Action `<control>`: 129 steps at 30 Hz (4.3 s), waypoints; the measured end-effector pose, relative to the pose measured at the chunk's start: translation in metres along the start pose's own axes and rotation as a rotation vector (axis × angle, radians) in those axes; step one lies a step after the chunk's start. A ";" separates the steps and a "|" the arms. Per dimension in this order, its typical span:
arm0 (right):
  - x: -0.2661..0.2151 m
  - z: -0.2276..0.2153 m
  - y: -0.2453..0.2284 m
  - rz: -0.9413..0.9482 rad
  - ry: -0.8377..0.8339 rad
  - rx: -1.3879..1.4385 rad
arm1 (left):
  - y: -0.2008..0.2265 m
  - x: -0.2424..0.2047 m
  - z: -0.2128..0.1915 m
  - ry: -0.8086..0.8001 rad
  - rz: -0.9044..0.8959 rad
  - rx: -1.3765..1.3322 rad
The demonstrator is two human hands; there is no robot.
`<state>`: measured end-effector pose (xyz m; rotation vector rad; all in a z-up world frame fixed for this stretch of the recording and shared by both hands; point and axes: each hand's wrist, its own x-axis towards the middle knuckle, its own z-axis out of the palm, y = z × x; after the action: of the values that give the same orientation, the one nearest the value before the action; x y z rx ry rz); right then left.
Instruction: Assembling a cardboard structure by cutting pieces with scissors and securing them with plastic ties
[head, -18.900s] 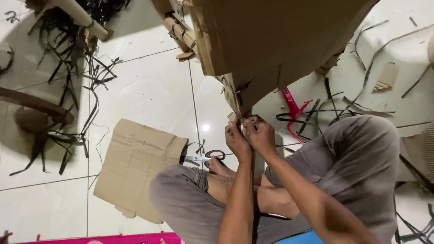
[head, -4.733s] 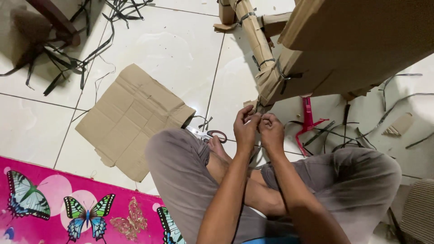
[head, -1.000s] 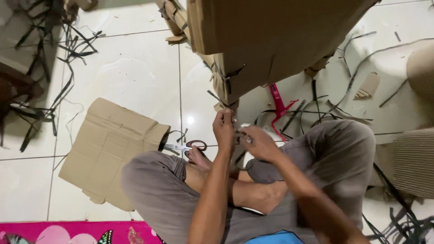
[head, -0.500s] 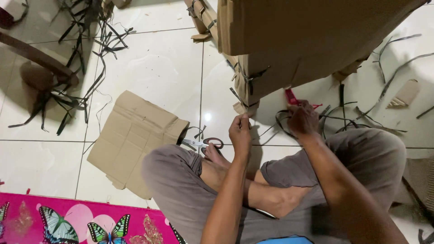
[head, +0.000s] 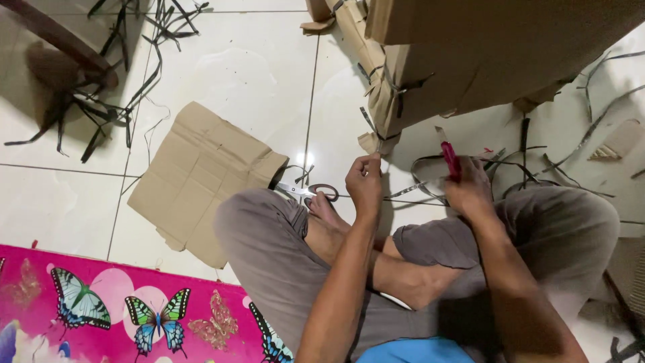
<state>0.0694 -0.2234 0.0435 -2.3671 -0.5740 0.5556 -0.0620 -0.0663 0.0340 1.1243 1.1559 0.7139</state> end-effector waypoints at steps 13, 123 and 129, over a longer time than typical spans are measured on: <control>-0.023 0.033 -0.019 -0.620 0.127 -0.050 | -0.009 0.004 0.001 0.043 0.045 0.060; -0.029 0.064 -0.042 0.138 -0.459 0.875 | -0.049 -0.003 0.025 0.102 -0.023 -0.108; -0.023 0.068 -0.023 0.189 -0.488 0.917 | -0.034 -0.012 0.025 0.069 0.025 0.000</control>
<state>0.0091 -0.1867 0.0162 -1.4135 -0.2060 1.1964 -0.0449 -0.0957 0.0064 1.1234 1.2015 0.7776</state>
